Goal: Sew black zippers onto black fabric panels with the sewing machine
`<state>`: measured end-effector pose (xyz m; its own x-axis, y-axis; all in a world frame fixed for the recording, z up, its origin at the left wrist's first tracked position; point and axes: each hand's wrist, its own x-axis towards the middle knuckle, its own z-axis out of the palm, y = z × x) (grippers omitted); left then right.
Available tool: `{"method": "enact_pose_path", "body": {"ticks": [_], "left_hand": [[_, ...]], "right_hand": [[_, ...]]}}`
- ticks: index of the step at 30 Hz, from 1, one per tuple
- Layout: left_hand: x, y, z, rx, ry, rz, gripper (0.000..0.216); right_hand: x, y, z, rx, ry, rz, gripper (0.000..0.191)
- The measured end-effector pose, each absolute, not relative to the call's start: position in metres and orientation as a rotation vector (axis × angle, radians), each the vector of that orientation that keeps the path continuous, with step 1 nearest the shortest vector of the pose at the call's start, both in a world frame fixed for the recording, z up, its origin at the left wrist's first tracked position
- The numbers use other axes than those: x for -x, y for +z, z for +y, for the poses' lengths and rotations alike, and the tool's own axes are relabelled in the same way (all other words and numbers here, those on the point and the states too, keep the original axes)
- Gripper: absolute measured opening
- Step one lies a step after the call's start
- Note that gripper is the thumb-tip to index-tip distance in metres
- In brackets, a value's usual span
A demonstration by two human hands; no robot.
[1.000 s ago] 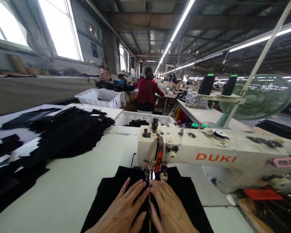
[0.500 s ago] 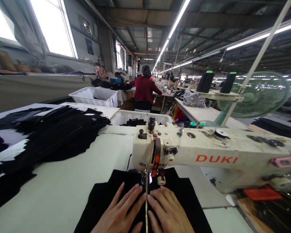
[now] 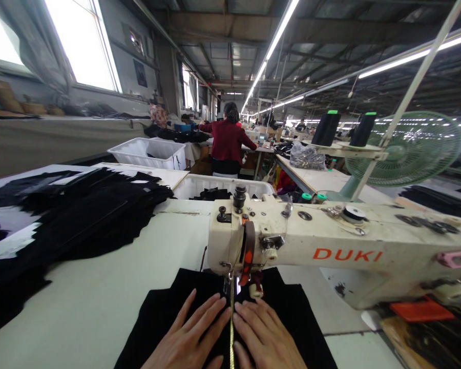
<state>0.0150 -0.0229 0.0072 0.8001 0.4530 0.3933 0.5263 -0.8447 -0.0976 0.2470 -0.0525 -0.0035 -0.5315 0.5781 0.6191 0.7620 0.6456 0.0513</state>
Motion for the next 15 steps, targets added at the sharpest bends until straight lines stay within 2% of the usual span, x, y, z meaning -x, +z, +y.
{"method": "enact_pose_path", "body": {"ticks": [3, 15], "left_hand": [[-0.013, 0.005, -0.020, 2.801, -0.541, -0.707, 0.060], [-0.014, 0.000, -0.014, 2.776, -0.539, -0.643, 0.055]], "right_hand": [[-0.248, -0.007, -0.052, 1.041, -0.409, -2.313, 0.032], [-0.245, 0.004, -0.051, 1.024, -0.521, -2.295, 0.026]]}}
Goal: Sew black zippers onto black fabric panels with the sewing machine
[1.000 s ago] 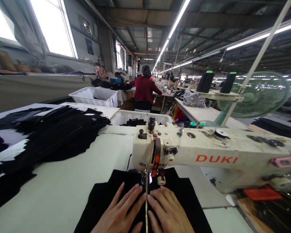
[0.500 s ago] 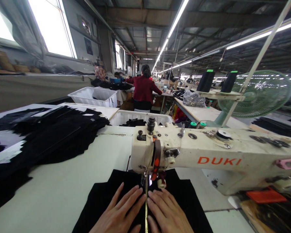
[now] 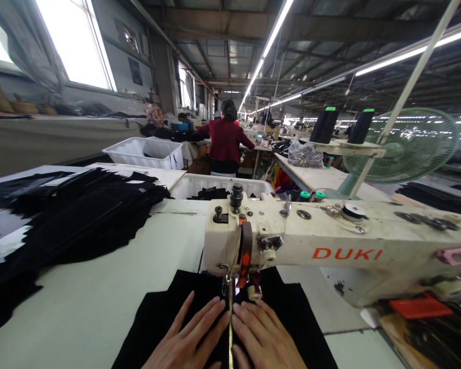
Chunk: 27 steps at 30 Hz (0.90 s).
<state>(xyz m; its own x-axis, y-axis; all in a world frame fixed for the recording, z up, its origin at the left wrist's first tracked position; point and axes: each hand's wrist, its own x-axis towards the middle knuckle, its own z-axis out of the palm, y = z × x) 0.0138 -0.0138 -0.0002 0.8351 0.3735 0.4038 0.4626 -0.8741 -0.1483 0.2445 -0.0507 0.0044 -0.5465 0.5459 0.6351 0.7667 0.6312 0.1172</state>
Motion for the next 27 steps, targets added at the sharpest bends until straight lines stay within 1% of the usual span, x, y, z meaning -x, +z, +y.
{"method": "enact_pose_path", "body": {"ticks": [10, 16, 20, 27], "left_hand": [[-0.016, 0.008, -0.017, 2.731, -0.456, -0.634, 0.047], [-0.016, 0.016, -0.018, 2.713, -0.439, -0.658, 0.049], [-0.018, 0.021, -0.017, 2.695, -0.338, -0.714, 0.056], [-0.024, 0.028, -0.011, 2.669, -0.353, -0.735, 0.053]], "right_hand": [[-0.244, 0.000, -0.053, 1.061, -0.418, -2.315, 0.026], [-0.236, -0.011, -0.048, 1.041, -0.440, -2.096, 0.022], [-0.236, 0.001, -0.042, 1.043, -0.432, -2.165, 0.025], [-0.237, 0.016, -0.035, 1.079, -0.366, -2.225, 0.029]]}}
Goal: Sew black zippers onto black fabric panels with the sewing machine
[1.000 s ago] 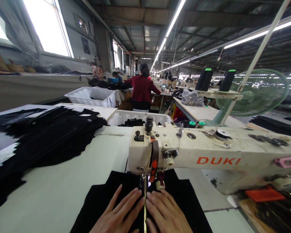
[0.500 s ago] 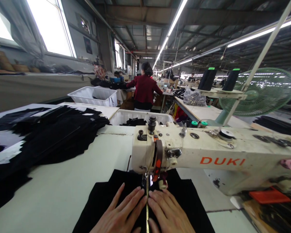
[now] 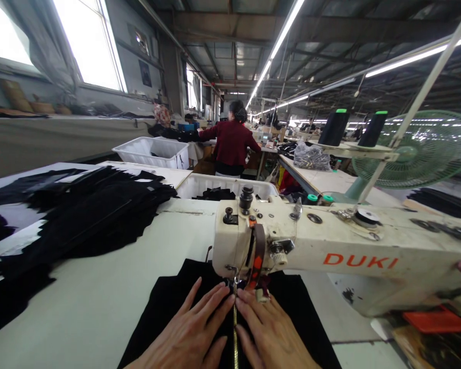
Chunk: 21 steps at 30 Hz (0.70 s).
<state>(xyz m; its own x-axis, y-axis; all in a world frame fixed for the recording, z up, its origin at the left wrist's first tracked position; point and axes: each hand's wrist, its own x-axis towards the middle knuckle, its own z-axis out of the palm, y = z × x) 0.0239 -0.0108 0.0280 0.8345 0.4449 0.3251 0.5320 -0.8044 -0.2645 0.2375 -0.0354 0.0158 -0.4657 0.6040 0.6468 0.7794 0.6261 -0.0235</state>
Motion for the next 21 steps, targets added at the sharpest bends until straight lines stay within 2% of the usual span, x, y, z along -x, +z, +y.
{"method": "enact_pose_path", "body": {"ticks": [14, 21], "left_hand": [[-0.020, 0.021, -0.011, 2.804, -0.484, -0.845, 0.056], [-0.021, 0.019, 0.000, 3.033, -0.431, -1.019, 0.050]], "right_hand": [[-0.242, 0.021, -0.035, 1.015, -0.396, -2.293, 0.031], [-0.242, 0.021, -0.040, 1.213, -0.164, -2.374, 0.037]]}}
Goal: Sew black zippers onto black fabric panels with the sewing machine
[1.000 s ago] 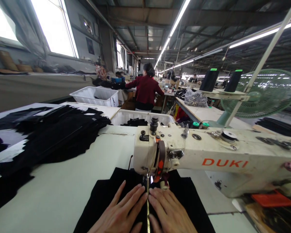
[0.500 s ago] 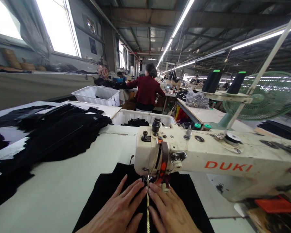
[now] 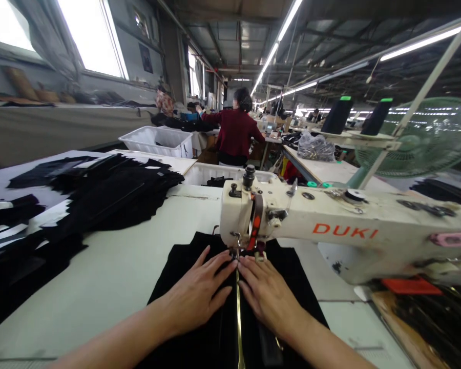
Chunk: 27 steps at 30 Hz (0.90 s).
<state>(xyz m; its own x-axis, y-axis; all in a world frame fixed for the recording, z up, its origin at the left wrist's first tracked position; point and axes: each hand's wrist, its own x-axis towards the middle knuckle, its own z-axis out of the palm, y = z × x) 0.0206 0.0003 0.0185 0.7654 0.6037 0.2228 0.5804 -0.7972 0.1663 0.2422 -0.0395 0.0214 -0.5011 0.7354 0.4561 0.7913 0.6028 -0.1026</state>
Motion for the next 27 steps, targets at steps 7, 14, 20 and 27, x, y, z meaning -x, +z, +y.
{"method": "enact_pose_path", "body": {"ticks": [7, 14, 20, 27], "left_hand": [[-0.007, 0.019, -0.085, -2.832, 0.429, 0.902, 0.087], [0.004, 0.008, -0.121, -2.704, 0.710, 0.960, 0.067], [0.011, 0.016, -0.118, -2.717, 0.610, 0.907, 0.072], [0.005, 0.008, -0.128, -2.808, 0.577, 0.869, 0.078]], "right_hand": [[-0.242, 0.031, -0.122, 1.368, 0.263, -2.323, 0.043], [-0.224, 0.020, -0.162, 1.315, 0.212, -2.235, 0.056], [-0.225, 0.025, -0.158, 1.212, 0.043, -2.366, 0.049], [-0.224, 0.023, -0.156, 1.180, 0.188, -2.288, 0.032]]}}
